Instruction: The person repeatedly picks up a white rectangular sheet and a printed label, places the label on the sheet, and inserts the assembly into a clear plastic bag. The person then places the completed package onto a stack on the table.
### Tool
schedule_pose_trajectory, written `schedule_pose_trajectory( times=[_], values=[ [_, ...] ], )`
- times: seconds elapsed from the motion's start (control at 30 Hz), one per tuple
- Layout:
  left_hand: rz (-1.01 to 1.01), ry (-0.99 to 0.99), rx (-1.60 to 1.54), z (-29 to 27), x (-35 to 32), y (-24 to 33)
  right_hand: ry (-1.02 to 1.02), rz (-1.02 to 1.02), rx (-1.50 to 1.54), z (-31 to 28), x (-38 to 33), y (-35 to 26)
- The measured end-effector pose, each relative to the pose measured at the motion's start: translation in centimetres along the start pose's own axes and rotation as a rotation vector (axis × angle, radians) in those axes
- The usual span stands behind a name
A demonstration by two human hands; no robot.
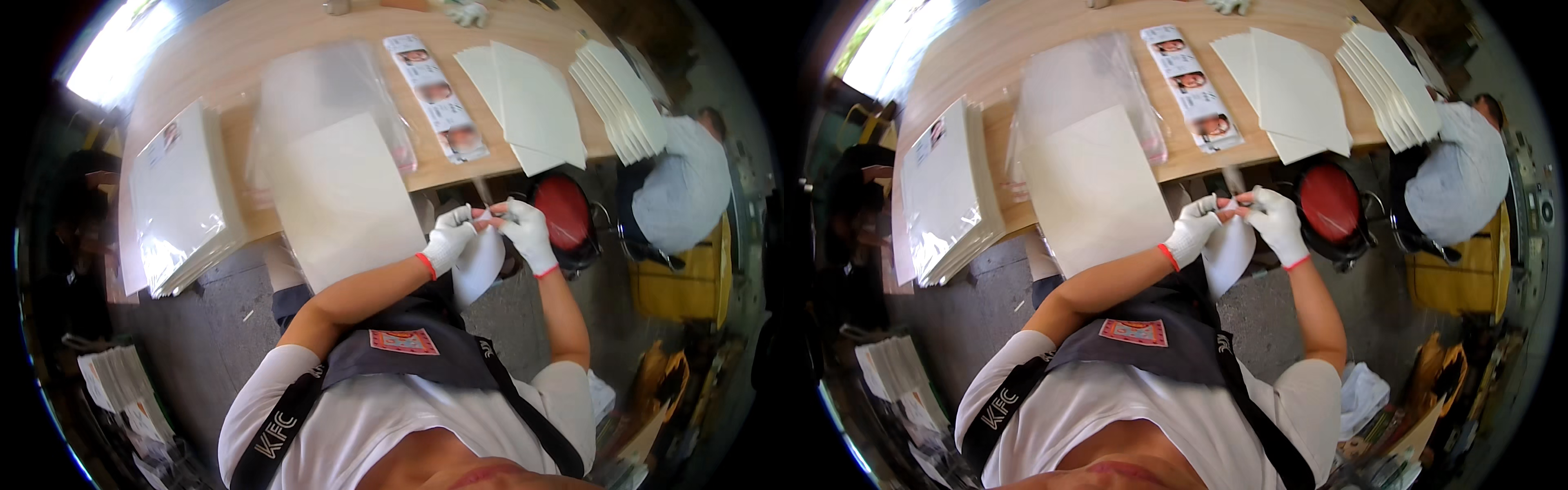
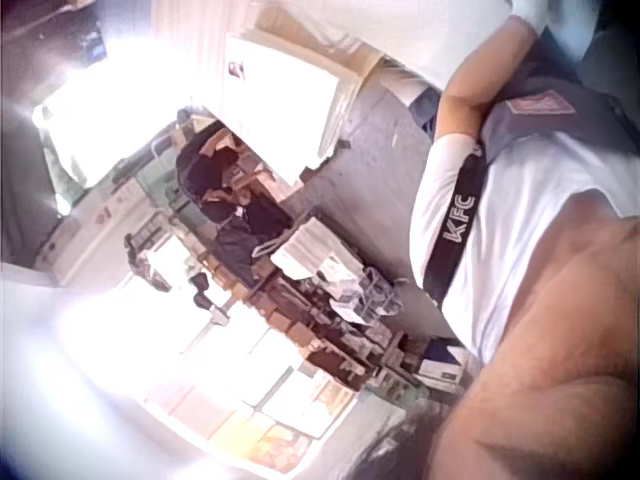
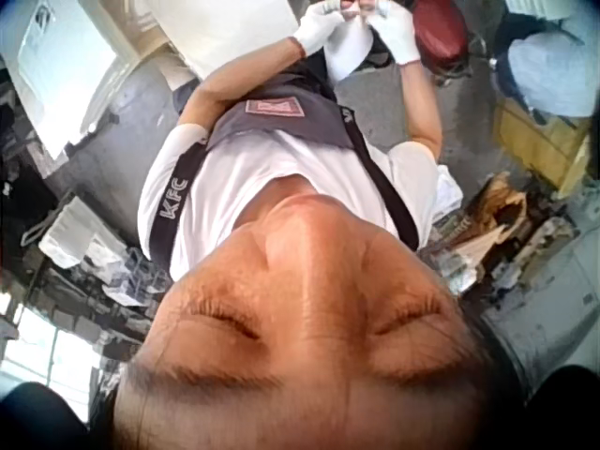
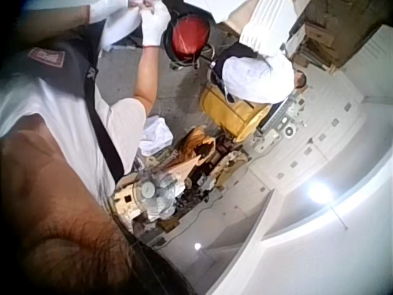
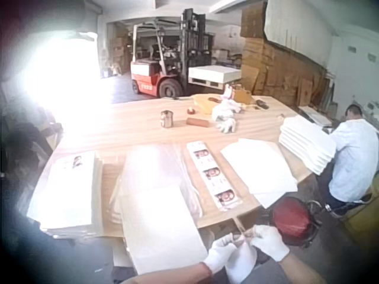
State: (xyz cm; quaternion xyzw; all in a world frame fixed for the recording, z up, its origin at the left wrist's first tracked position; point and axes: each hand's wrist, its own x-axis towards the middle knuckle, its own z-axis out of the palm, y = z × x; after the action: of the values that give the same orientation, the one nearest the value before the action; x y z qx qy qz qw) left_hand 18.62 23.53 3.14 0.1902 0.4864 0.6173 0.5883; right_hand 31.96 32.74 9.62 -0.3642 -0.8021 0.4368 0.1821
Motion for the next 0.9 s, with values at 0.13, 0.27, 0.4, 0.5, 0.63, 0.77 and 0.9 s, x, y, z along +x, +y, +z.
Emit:
schedule_pose_trajectory(
  times=[0.13,0.27,0.4,0.5,0.63,0.77,0.9],
  values=[
    [-0.010,-0.021,0.131,-0.3,0.1,-0.2,0.075,-0.154,-0.251,0.4,0.1,1.0],
    [-0.018,-0.056,0.185,-0.3,-0.4,0.7,-0.059,0.185,0.332,0.3,0.4,1.4],
    [-0.023,-0.098,0.006,-0.6,0.2,-0.5,-0.037,0.258,0.488,0.4,0.3,2.3],
    [-0.119,-0.050,-0.178,-0.6,0.9,-1.1,0.175,0.337,0.679,-0.9,0.7,5.5],
    [-0.205,0.031,-0.208,-1.5,1.5,-2.1,0.418,0.408,0.593,-7.0,1.3,9.6],
    [-0.293,0.082,-0.190,-2.9,2.3,-4.1,0.682,0.307,0.048,-14.7,1.9,10.2],
    [-0.132,0.075,0.220,-3.0,1.7,-2.1,0.721,-0.097,-0.271,-12.5,4.8,2.5]
  ],
)
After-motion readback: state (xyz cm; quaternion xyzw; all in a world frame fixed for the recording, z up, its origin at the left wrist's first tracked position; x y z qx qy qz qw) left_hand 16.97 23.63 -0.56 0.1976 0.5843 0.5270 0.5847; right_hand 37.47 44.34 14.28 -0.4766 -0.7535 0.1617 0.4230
